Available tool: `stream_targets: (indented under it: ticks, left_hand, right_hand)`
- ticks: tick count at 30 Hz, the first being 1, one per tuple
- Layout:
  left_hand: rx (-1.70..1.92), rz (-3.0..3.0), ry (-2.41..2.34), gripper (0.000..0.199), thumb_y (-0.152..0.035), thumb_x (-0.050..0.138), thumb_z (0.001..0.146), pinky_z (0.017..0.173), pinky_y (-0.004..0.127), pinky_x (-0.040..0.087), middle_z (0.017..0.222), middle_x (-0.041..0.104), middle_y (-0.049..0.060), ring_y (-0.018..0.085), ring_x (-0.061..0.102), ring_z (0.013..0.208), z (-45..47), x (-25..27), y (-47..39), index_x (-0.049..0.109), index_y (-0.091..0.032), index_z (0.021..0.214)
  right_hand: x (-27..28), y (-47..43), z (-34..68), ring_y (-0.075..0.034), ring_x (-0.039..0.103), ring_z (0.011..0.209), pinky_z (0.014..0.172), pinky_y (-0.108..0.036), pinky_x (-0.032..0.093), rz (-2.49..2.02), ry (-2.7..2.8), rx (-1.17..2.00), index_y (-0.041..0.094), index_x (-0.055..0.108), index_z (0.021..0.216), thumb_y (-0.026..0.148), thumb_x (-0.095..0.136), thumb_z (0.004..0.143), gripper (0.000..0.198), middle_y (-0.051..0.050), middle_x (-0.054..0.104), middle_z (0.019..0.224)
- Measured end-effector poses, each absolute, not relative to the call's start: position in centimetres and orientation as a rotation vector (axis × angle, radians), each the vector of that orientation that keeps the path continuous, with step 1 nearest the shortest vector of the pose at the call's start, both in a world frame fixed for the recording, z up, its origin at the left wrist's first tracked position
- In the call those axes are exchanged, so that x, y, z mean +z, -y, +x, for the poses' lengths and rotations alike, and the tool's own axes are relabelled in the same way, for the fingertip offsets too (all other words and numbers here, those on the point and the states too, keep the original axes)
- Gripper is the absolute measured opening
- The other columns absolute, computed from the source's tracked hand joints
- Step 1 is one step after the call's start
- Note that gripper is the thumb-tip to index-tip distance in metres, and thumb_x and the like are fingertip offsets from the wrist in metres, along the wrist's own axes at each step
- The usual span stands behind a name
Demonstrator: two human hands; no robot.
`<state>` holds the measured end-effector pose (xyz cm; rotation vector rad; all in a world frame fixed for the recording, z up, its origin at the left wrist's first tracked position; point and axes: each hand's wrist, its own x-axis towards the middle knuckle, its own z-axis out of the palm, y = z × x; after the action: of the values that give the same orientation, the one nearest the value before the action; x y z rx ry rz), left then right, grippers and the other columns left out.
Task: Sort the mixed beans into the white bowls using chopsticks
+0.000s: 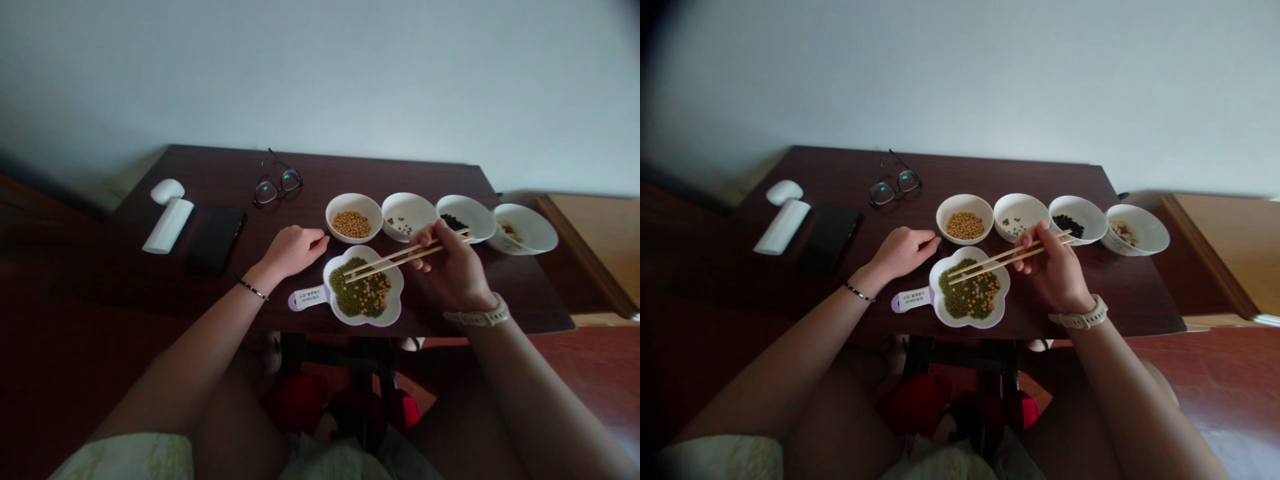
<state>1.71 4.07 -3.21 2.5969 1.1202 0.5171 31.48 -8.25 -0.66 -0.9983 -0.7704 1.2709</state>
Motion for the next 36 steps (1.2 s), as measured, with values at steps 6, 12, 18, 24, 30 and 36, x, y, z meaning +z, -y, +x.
stream_targets:
  ticks: [6,12,18,24,30,36]
  left_hand:
    - [0.525,2.599,-1.117,0.045,-0.038,0.056,0.109,0.062,0.037,0.022,0.062,0.068,0.004,0.017,0.051,0.053,1.8,-3.2,-4.0,0.069,-0.022,0.069]
    - [0.523,2.611,-1.121,0.046,-0.038,0.055,0.109,0.062,0.037,0.022,0.062,0.068,0.004,0.017,0.052,0.053,1.9,-3.2,-4.0,0.067,-0.021,0.068]
    - [0.537,2.601,-1.117,0.046,-0.038,0.055,0.109,0.062,0.036,0.023,0.061,0.066,0.004,0.017,0.050,0.053,1.9,-3.2,-4.0,0.065,-0.021,0.067]
    - [0.547,2.596,-1.108,0.045,-0.037,0.055,0.108,0.062,0.036,0.022,0.060,0.064,0.003,0.016,0.049,0.052,1.9,-3.2,-4.1,0.063,-0.021,0.066]
    - [0.552,2.599,-1.105,0.044,-0.037,0.056,0.108,0.063,0.036,0.023,0.060,0.065,0.003,0.016,0.049,0.052,1.9,-3.2,-4.1,0.063,-0.021,0.067]
    - [0.538,2.591,-1.109,0.045,-0.037,0.055,0.108,0.063,0.036,0.023,0.060,0.064,0.003,0.016,0.049,0.052,1.9,-3.0,-4.0,0.062,-0.021,0.066]
  right_hand:
    - [-1.3,8.8,31.4,-0.011,0.062,0.056,0.044,-0.020,0.048,-1.053,0.818,1.299,0.020,0.070,0.077,0.059,0.077,0.101,0.046,-0.003,0.066,0.074]
    - [-1.5,9.2,31.6,-0.011,0.062,0.060,0.049,-0.021,0.050,-1.094,0.833,1.325,0.020,0.073,0.080,0.053,0.074,0.105,0.042,-0.004,0.066,0.078]
    - [-1.8,9.3,31.6,-0.012,0.062,0.061,0.049,-0.023,0.050,-1.103,0.846,1.322,0.020,0.074,0.080,0.055,0.075,0.104,0.042,-0.004,0.066,0.081]
    - [-1.9,9.3,31.6,-0.013,0.063,0.063,0.051,-0.022,0.051,-1.107,0.866,1.336,0.020,0.073,0.080,0.054,0.069,0.108,0.044,-0.005,0.066,0.078]
    - [-1.9,9.3,31.6,-0.013,0.063,0.063,0.052,-0.021,0.050,-1.118,0.874,1.322,0.019,0.072,0.081,0.052,0.067,0.109,0.044,-0.005,0.066,0.077]
    - [-2.0,9.2,31.7,-0.012,0.063,0.062,0.051,-0.020,0.050,-1.124,0.855,1.308,0.019,0.072,0.079,0.053,0.070,0.108,0.044,-0.005,0.065,0.078]
